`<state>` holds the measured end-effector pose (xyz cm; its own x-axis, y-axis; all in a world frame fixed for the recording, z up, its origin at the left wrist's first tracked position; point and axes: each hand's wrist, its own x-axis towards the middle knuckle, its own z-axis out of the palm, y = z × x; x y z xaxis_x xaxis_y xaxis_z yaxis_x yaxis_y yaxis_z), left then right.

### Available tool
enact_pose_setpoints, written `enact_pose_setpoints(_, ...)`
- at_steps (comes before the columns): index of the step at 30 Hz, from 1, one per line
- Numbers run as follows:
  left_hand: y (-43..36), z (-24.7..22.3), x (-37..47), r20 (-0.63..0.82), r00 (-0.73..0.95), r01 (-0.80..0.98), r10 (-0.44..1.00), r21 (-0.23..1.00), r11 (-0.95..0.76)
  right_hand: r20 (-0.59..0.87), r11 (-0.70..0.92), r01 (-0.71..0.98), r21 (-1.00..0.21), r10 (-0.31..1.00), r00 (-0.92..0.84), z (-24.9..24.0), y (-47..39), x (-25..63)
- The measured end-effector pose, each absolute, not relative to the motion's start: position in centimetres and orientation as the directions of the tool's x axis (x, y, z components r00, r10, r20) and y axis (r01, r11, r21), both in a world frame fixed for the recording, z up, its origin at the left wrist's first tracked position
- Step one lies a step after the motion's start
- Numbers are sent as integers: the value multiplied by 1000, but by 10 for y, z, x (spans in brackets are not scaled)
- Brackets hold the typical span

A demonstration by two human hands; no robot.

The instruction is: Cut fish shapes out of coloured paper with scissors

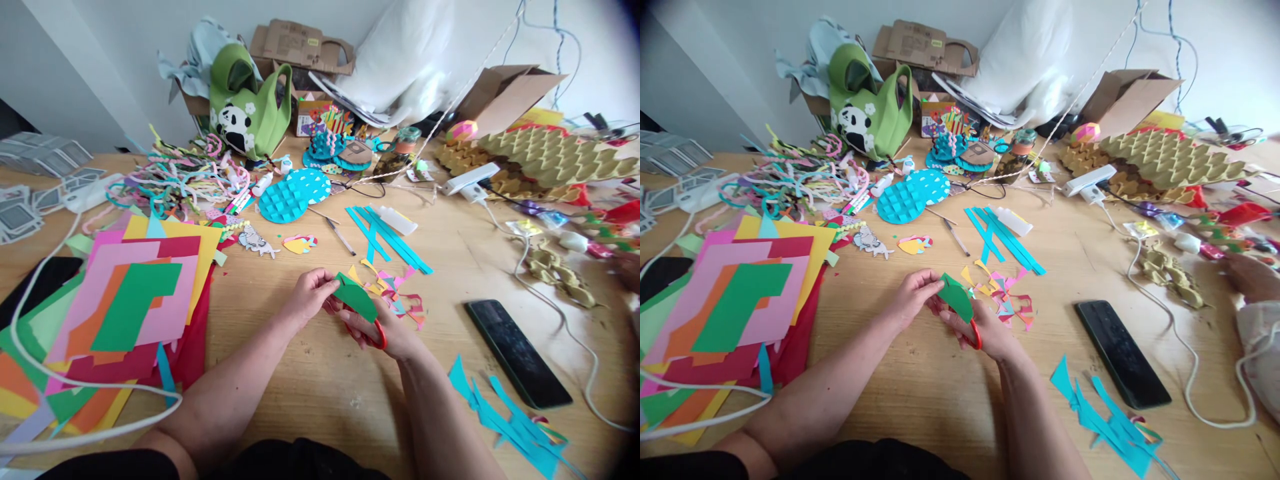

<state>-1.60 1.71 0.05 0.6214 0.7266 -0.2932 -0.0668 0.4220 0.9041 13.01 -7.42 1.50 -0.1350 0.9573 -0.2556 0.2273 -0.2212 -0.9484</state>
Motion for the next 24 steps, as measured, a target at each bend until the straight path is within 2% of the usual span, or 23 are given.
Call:
enact_pose_setpoints(15, 19, -4, -17, -299, 650, -101, 698, 877, 470, -335, -315, 212, -925, 940, -63, 16, -75, 125)
enact_pose_setpoints(24, 18, -3, -15, -325, 639, -101, 697, 863, 495, -325, -304, 238, -922, 944, -53, 16, -74, 124)
